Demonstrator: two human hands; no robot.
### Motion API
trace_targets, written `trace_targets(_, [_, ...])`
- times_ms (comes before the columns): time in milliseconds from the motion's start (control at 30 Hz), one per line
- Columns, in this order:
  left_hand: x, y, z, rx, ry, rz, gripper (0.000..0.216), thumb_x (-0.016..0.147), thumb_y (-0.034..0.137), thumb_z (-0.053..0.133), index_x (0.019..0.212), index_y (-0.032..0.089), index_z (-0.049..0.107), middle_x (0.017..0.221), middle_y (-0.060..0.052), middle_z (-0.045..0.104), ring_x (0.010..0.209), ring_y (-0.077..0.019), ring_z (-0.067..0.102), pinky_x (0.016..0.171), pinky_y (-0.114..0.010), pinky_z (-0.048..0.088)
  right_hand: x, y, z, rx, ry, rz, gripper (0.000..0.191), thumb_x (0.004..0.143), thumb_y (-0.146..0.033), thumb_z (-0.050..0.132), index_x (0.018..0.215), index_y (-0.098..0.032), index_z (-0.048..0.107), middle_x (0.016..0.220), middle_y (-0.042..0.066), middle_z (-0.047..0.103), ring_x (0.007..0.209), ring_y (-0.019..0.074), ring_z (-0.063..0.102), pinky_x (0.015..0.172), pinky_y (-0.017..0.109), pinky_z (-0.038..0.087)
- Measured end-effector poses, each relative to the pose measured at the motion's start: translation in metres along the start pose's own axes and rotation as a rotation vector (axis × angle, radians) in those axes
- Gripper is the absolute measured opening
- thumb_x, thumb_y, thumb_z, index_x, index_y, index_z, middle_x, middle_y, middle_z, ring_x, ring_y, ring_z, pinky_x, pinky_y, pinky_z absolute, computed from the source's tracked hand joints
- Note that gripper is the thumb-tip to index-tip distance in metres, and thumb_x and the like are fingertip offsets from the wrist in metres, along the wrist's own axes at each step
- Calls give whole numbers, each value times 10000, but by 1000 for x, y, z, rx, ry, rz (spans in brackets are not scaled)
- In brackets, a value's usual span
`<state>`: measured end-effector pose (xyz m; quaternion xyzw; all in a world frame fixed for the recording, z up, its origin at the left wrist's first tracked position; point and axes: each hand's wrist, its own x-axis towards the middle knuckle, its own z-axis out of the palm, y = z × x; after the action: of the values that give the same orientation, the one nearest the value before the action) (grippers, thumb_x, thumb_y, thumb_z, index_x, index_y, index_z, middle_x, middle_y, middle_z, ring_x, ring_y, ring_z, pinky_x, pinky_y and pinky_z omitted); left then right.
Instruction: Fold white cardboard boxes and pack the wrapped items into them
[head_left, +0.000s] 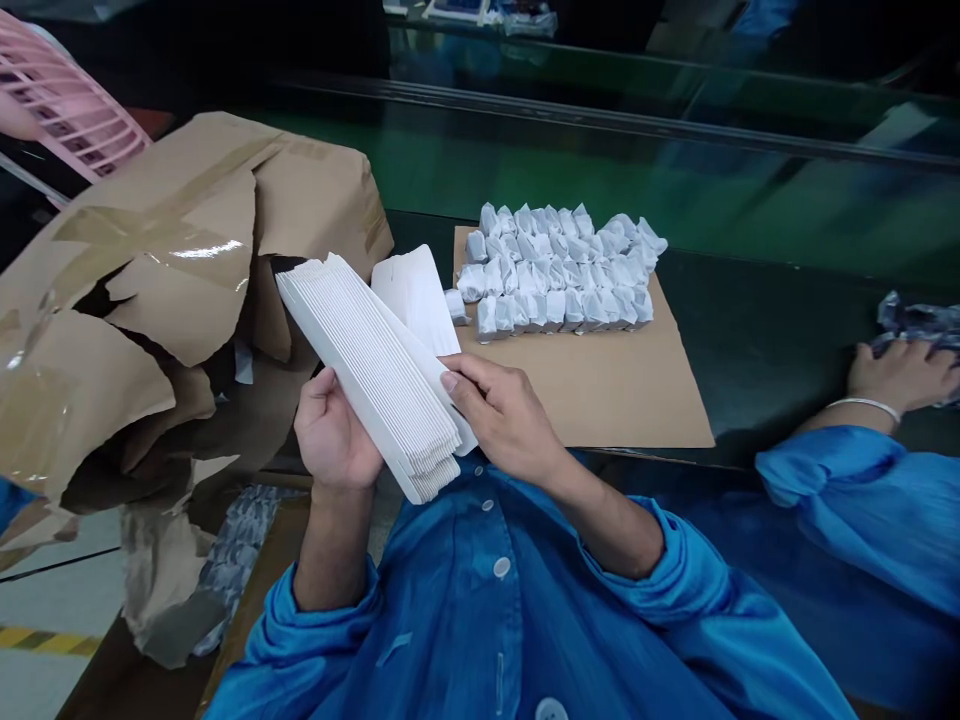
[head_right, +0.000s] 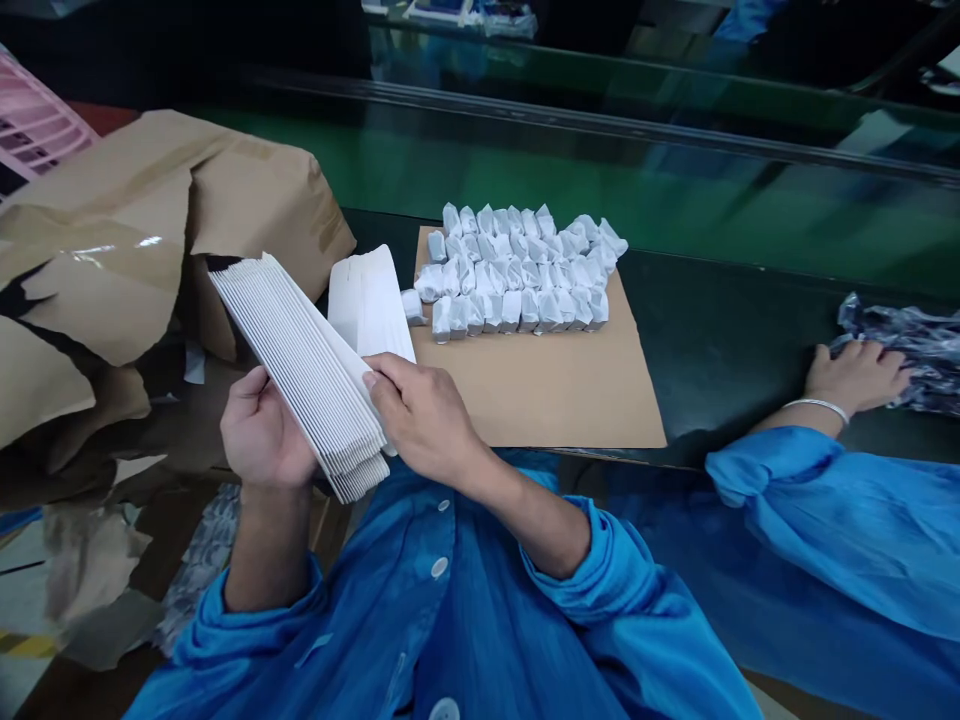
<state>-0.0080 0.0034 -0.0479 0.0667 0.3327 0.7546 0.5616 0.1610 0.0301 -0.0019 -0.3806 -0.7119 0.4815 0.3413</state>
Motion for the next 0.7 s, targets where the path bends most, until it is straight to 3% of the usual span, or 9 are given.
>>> trace_targets(100, [2, -2, -8, 33, 36, 40, 338, 923, 299, 428, 1098, 166, 685, 1032, -39, 763, 982, -187, 701, 928, -303, 535, 4, 4, -6, -164, 277, -61, 266, 986, -270, 437, 1060, -181, 677, 811, 10, 656, 711, 138, 575, 652, 256, 407])
trace_targets(200, [4, 2, -22, 53, 146, 41, 344, 896, 304, 469, 1141, 170, 671, 1004, -39, 767, 974, -197, 703, 906, -294, 543, 16, 24, -9, -31, 423, -29, 255, 983, -351, 458, 1052, -186, 639, 729, -7, 599, 694, 146, 549, 633, 259, 410])
trace_targets(300, [5, 10, -36, 57, 237, 42, 367, 878, 290, 480, 1172, 152, 652, 957, -38, 769, 914, -200, 705, 922, -321, 541, 29, 53, -4, 190, 385, 86, 267, 956, -410, 501, 1064, -194, 614, 736, -7, 593, 713, 155, 554, 642, 267, 433])
trace_targets(400, [4, 15, -47, 49, 248, 21, 384, 870, 282, 478, 1186, 133, 639, 951, -42, 765, 867, -197, 703, 965, -363, 528, 36, 74, 8, 267, 351, 153, 325, 944, -423, 508, 1159, -193, 588, 898, 30, 653, 759, 159, 578, 657, 278, 455])
trace_targets(500, [3, 14, -52, 49, 235, -11, 390, 873, 290, 480, 1186, 120, 639, 981, -60, 758, 872, -204, 703, 981, -389, 524, 38, 77, 16, 301, 329, 190, 373, 941, -427, 502, 1234, -205, 562, 975, 43, 663, 803, 165, 596, 672, 285, 474])
trace_targets(700, [6, 9, -56, 57, 232, -31, 376, 879, 293, 488, 1176, 133, 653, 1011, -64, 752, 876, -195, 702, 928, -369, 555, 38, 66, 14, 564, 201, 347, 542, 823, -435, 670, 1302, -229, 524, 762, -13, 635, 614, 141, 553, 529, 261, 462])
